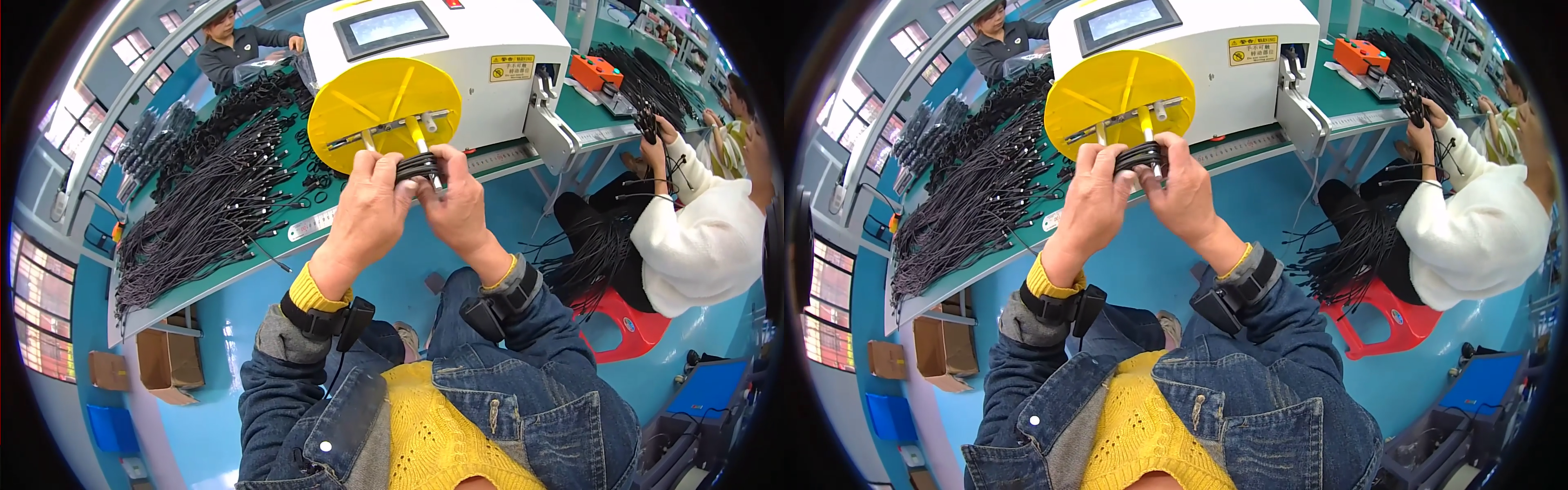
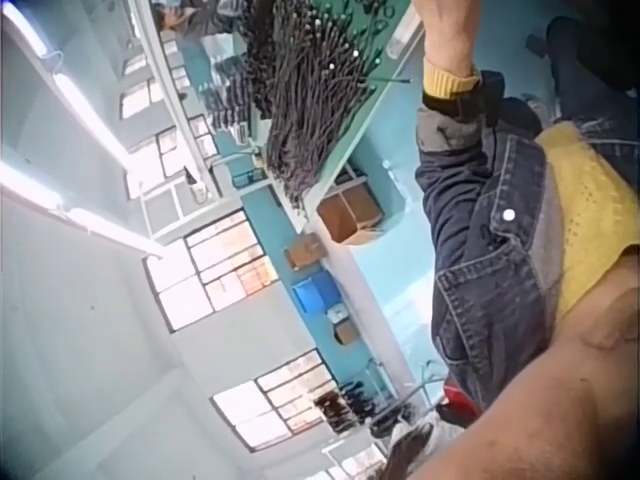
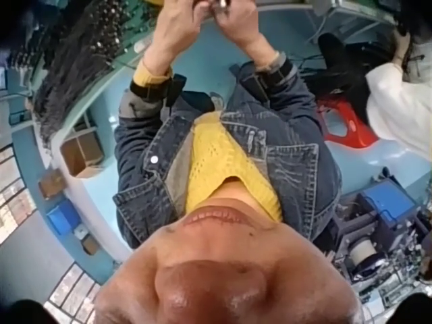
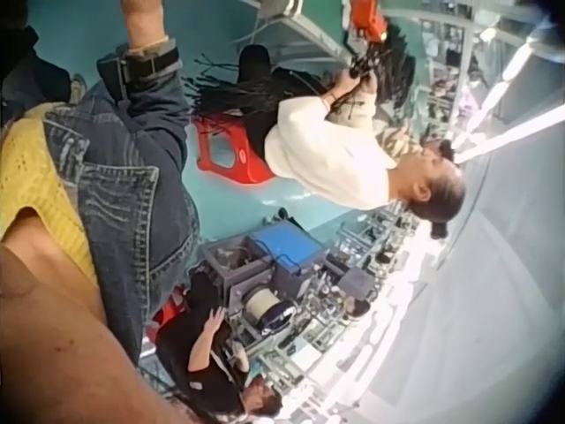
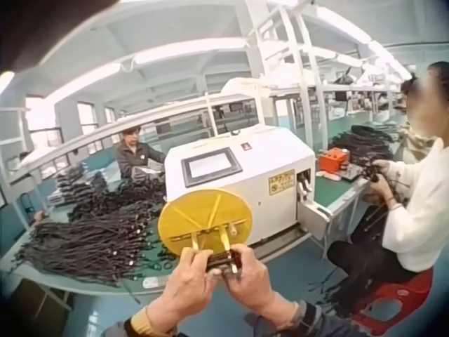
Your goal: The person picks up a cable, winds it around the spindles of a machine, and removes the coiled cable. They then pick up a rubber band and wrap it around the coiled cable.
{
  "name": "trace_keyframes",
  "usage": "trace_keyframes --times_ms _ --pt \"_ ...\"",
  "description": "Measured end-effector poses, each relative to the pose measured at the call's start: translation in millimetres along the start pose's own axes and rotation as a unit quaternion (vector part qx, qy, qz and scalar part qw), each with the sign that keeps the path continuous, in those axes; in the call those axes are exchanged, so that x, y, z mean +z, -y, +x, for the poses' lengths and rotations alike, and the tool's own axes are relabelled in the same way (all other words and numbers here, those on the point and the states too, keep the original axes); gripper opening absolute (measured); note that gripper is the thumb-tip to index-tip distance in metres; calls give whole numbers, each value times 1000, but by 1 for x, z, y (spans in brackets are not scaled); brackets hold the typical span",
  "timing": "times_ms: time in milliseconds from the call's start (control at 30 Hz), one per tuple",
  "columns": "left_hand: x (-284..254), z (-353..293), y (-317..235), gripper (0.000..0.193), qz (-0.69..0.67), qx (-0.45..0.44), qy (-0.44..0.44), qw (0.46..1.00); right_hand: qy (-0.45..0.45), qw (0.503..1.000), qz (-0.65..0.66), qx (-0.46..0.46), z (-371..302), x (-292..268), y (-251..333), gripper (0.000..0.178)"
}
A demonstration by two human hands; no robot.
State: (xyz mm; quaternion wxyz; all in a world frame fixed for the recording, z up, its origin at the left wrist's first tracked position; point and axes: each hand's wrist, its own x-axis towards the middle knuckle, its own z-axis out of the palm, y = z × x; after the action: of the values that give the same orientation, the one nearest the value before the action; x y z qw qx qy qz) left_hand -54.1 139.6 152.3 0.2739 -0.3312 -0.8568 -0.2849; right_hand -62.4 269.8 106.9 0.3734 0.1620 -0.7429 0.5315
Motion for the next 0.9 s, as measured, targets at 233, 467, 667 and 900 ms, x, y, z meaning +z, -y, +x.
trace_keyframes --times_ms 233,467,667,900 --pt "-1 2 -1 15 16 -11 31 999 -17 997 -68 -21 2 2 3 28" --pt "-10 -32 -35 15 26 -22 50 998 22 994 -109 -7 -33 -23 30 25" --pt "18 -110 -22 24 -42 -210 205 955 291 936 -193 38 -98 -18 1 22" --pt "16 -168 19 36 -538 -482 198 663 458 882 -109 23 -136 27 -15 19"
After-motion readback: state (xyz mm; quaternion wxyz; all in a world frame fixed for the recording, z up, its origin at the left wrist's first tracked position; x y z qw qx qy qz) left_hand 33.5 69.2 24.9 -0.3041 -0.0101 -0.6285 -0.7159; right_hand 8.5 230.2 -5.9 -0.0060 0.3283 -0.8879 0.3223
